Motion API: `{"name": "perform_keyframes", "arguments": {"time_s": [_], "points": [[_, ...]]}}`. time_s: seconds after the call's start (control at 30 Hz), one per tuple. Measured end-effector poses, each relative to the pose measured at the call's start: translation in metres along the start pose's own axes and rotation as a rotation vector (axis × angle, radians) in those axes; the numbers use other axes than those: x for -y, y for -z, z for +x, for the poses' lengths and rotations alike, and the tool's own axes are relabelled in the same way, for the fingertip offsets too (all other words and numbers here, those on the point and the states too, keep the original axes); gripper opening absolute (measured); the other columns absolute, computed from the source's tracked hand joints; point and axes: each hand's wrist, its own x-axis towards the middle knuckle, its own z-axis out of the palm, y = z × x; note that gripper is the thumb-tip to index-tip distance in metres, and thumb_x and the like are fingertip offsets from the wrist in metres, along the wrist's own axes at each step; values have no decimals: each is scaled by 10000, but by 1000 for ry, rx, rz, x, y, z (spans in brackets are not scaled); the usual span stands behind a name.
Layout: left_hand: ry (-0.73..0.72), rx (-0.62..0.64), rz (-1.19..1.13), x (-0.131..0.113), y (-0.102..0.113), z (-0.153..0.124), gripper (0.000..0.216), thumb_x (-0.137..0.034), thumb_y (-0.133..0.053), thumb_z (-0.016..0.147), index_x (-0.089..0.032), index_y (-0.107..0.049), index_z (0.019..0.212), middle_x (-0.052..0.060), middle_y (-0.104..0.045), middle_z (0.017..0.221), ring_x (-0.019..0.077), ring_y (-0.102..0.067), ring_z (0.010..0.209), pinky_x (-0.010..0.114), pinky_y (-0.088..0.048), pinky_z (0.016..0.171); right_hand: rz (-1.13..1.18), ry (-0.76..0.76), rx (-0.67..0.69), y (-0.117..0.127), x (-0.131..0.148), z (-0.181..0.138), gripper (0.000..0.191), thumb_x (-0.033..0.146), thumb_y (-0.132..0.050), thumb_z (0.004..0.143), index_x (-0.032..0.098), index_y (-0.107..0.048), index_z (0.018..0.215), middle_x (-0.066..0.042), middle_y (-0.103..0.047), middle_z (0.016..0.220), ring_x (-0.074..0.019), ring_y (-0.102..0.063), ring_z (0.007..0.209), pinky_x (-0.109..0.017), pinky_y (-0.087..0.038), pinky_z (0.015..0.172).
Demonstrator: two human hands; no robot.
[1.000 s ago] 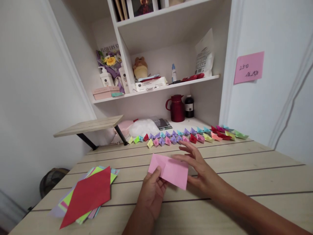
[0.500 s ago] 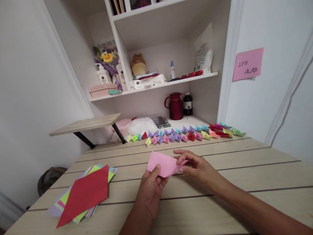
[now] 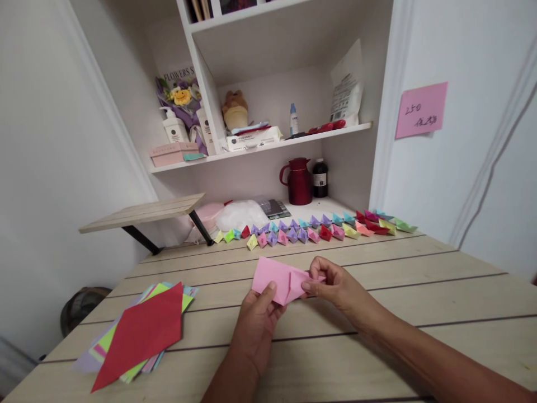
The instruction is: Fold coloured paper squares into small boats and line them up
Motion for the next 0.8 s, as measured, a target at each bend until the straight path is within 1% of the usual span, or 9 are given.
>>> {"name": "perform_keyframes", "arguments": {"time_s": [0.17, 0.27, 0.33, 0.4, 0.47, 0.6, 0.7, 0.8], "points": [[-32, 30, 52, 2, 1, 0, 418, -301, -758, 724, -143, -639, 1092, 131, -697, 1062, 192, -649, 909, 290, -494, 803, -18, 7, -34, -2, -1, -1, 387, 354, -787, 650, 212, -428, 683, 57, -616, 573, -147, -632, 593, -233, -394, 582], [-68, 64, 125, 7, 0, 2, 481, -344, -792, 673, -144, -657, 1089, 134, -697, 1064, 212, -649, 912, 302, -490, 800, -17, 22, -20, -5, -3, -1, 384, 382, -776, 664, 217, -430, 692, 39, -652, 568, -149, -631, 571, -238, -406, 578], [-89, 87, 184, 10, -2, 5, 509, -364, -818, 623, -117, -685, 1047, 147, -709, 1016, 233, -654, 894, 310, -485, 790, -7, 25, -7, -8, -3, -2, 393, 399, -774, 664, 219, -426, 689, 26, -671, 572, -154, -633, 569, -249, -423, 585], [-121, 96, 249, 12, -3, 7, 496, -369, -837, 578, -91, -714, 970, 147, -726, 912, 239, -660, 835, 313, -480, 766, 7, 20, -6, -10, -3, -2, 406, 406, -779, 657, 220, -419, 679, 28, -669, 565, -158, -640, 571, -253, -432, 588], [-170, 56, 311, 12, -3, 8, 449, -370, -842, 550, -87, -732, 881, 122, -727, 790, 222, -653, 740, 308, -476, 718, 18, 15, -13, -11, -3, -2, 417, 405, -788, 644, 217, -417, 670, 40, -654, 550, -150, -637, 559, -244, -422, 578], [-246, -99, 393, 12, -2, 8, 338, -382, -828, 548, -102, -725, 707, 48, -658, 566, 160, -573, 560, 275, -442, 613, 9, -2, -73, -8, 0, -3, 395, 405, -785, 639, 216, -450, 729, 63, -630, 548, -143, -623, 533, -239, -400, 568], [-241, -115, 372, 16, 0, 9, 316, -377, -823, 551, -104, -704, 656, 28, -616, 517, 136, -526, 524, 254, -412, 576, -50, -29, -129, -6, 3, -5, 363, 415, -739, 688, 220, -487, 862, 51, -649, 558, -161, -622, 529, -268, -406, 595], [-223, -116, 346, 21, 3, 12, 327, -383, -826, 544, -103, -683, 634, 30, -610, 533, 126, -508, 530, 245, -394, 569, -119, -42, -127, -4, 2, -5, 381, 420, -697, 728, 212, -506, 984, 43, -643, 536, -180, -624, 547, -304, -420, 641]]}}
